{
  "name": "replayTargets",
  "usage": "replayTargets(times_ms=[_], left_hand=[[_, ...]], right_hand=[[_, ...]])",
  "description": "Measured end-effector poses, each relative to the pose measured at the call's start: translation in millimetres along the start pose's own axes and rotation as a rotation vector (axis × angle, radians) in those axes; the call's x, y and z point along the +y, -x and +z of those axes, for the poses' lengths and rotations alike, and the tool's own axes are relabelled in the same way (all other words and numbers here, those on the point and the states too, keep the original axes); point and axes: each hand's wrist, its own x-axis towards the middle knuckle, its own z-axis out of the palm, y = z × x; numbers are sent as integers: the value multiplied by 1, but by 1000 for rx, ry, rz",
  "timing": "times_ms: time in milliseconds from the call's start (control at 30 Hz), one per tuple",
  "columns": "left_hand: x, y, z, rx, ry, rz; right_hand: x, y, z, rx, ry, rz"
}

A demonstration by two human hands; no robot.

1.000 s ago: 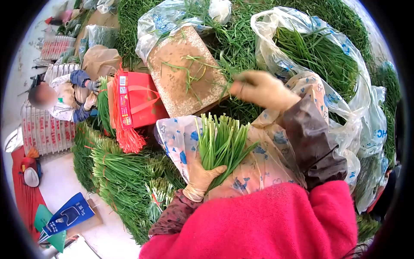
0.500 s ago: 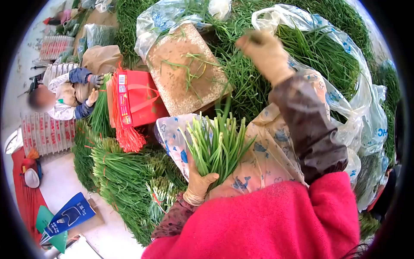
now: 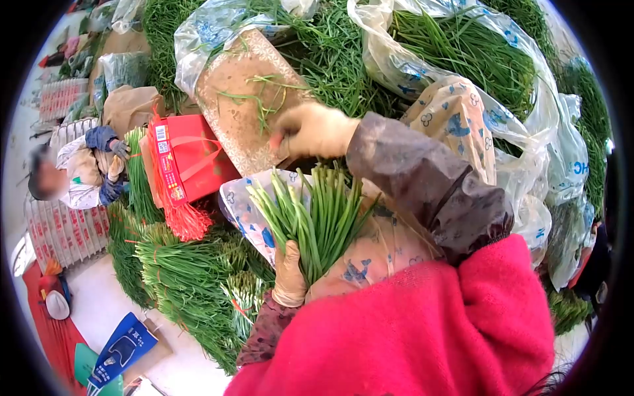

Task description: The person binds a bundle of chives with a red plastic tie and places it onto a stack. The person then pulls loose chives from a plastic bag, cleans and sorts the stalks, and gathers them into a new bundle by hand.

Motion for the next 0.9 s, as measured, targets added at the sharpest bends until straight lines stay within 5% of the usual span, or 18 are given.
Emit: replayTargets(times_ms=[100,167,200,333,467,567,667,800,900], left_hand=[[-5,-4,-8,-71,169,-88],[-2,-4,-7,-79,235,-109],[-2,-4,-7,-89,295,-131],[-17,-6,-22,-118,511,-203],[-11,-5,-19,-115,488,-201],[-13,-3,-14,7,382,-163],[-10,1,-14,34,376,-155],[-16,3,-14,69,469,-153],[-13,7,-11,103,363,-128]], right_hand=[[1,5,-33,410,-154,-26],[9,15,-63,548,53,53],[2,29,-77,450,141,184],[20,85,-75,143,298,100],[6,117,-35,-169,203,343],[4,123,2,-134,195,332],[11,123,9,-131,-245,399],[14,116,0,-119,-280,401],[19,112,-15,90,-176,293]])
